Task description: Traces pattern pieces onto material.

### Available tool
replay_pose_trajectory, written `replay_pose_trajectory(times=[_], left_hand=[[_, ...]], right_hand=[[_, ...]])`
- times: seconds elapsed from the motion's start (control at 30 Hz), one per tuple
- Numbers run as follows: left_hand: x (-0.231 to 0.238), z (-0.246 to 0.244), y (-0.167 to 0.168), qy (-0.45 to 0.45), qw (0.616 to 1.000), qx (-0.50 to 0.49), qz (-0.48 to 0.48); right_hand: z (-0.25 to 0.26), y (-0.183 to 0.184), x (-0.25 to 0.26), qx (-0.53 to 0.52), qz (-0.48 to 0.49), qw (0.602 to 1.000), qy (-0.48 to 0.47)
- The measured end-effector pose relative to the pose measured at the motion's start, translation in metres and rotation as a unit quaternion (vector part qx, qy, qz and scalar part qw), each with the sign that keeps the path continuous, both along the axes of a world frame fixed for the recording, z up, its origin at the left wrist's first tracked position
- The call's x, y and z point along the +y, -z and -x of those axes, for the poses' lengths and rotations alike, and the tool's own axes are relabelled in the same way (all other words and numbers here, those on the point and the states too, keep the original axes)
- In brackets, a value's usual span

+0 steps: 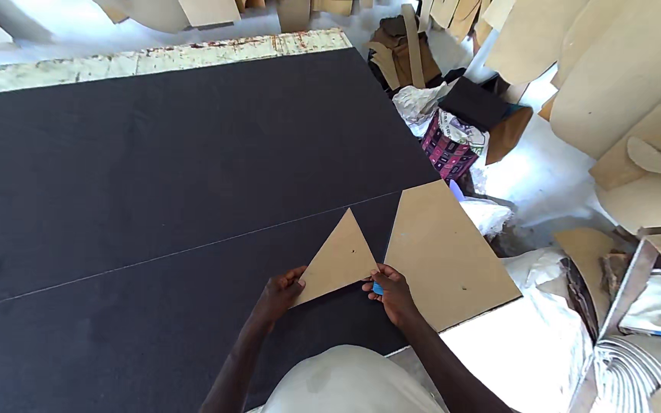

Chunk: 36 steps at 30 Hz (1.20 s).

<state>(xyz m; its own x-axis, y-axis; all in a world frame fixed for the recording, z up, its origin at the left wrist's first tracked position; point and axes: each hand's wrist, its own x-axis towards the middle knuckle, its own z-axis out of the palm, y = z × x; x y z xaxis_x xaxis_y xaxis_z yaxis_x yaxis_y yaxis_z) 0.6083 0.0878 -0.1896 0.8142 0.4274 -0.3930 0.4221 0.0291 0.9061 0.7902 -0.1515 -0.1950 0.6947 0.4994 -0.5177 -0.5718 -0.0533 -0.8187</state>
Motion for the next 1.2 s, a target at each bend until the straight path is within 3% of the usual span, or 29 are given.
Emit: replay_pose_trajectory(times=[0.2, 0.33, 0.53, 0.7, 0.83, 0.93, 1.07, 1.2], left_hand=[[-0.013, -0.003, -0.035, 0.037, 0.993, -0.066, 0.086], [-0.026, -0.006, -0.052, 0.037, 0.990, -0.114, 0.078], [-0.051, -0.010, -0.049, 0.012, 0.982, -0.154, -0.108], [-0.073, -0.009, -0.054, 0.080, 0.915, -0.182, -0.351], [-0.085, -0.010, -0.051, 0.181, 0.874, -0.215, -0.397], [-0.085, -0.010, -0.043, 0.203, 0.854, -0.234, -0.419], [-0.082, -0.012, -0.036, 0.193, 0.873, -0.258, -0.365], [-0.079, -0.011, -0.029, 0.124, 0.950, -0.180, -0.223]], right_hand=[[-0.010, -0.003, -0.006, 0.007, -0.004, 0.999, 0.048], [-0.011, -0.006, -0.007, 0.002, -0.019, 0.998, 0.055], [0.002, -0.006, 0.005, 0.036, -0.031, 0.996, 0.071], [0.017, -0.003, 0.012, 0.041, -0.054, 0.997, 0.044], [0.027, -0.016, 0.005, 0.041, -0.122, 0.989, 0.068], [0.026, -0.013, -0.002, 0.056, -0.176, 0.980, 0.078], [0.023, -0.009, -0.006, 0.069, -0.210, 0.973, 0.069], [0.025, -0.009, -0.005, 0.070, -0.203, 0.976, 0.046]])
